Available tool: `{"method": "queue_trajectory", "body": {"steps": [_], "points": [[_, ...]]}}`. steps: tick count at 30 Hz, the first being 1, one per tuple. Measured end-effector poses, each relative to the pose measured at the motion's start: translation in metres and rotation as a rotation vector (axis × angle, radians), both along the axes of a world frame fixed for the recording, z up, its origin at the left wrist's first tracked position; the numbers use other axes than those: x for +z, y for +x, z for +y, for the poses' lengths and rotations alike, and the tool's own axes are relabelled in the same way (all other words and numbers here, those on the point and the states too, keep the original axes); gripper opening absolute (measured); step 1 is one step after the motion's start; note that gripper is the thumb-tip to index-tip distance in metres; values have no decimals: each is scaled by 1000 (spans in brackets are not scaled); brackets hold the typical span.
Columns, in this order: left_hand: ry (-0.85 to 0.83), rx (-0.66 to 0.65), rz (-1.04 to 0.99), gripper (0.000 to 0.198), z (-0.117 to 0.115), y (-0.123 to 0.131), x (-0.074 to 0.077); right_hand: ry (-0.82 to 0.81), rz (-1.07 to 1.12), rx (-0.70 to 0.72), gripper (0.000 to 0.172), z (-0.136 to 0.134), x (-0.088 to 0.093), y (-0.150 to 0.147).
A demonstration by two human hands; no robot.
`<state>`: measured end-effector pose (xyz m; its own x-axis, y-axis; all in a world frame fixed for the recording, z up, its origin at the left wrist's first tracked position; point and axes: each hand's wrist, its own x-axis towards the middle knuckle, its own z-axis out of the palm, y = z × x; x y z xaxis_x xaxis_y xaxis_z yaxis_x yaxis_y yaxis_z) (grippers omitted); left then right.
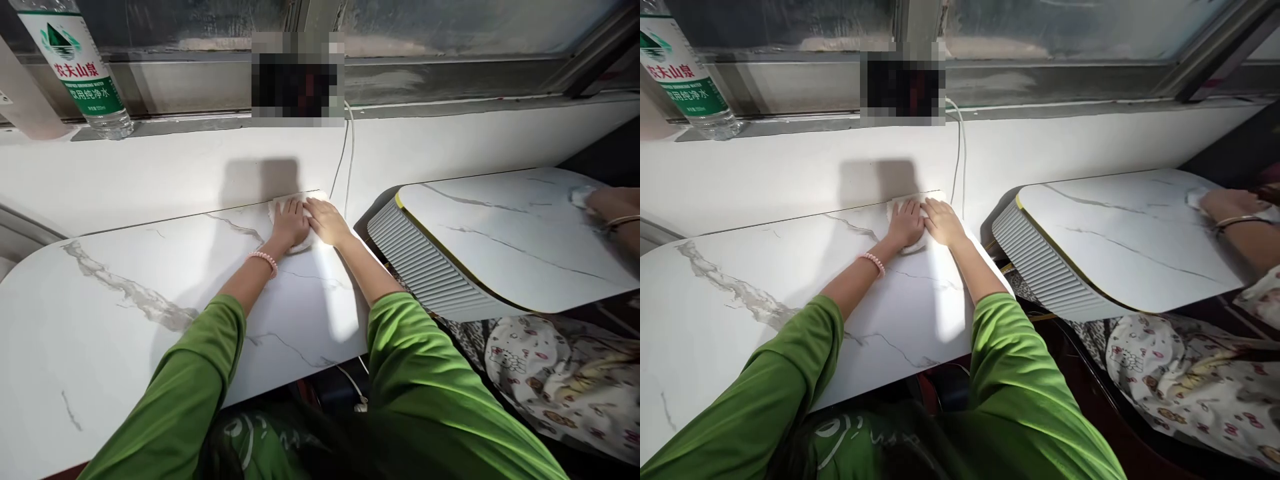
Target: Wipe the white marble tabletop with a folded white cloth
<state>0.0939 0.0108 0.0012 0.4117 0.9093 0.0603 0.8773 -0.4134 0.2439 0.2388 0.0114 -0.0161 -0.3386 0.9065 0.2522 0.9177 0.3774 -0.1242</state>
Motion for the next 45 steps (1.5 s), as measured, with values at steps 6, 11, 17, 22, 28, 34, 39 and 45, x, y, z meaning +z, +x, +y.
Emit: {"method": "queue_trajectory", "body": {"steps": [6,11,17,22,28,34,39,45], "points": [[7,-119,29,57,-56,-20,3,26,-70,6,55,-68,0,-12],[37,-182,37,56,-117,-32,5,54,-81,3,54,-138,1,-23],[72,-179,68,57,-190,-46,3,106,-31,69,53,-211,3,-37],[53,-160,83,57,-216,-58,6,108,56,85,51,-234,6,-51],[26,-137,82,56,-192,-61,10,69,91,40,52,-205,6,-60],[38,-68,50,55,-123,-69,5,-3,61,8,53,-132,11,-75],[54,-13,28,53,-61,-81,2,-5,44,26,52,-65,12,-90],[116,42,6,51,-12,-91,-1,19,37,44,53,-7,5,-101]]}}
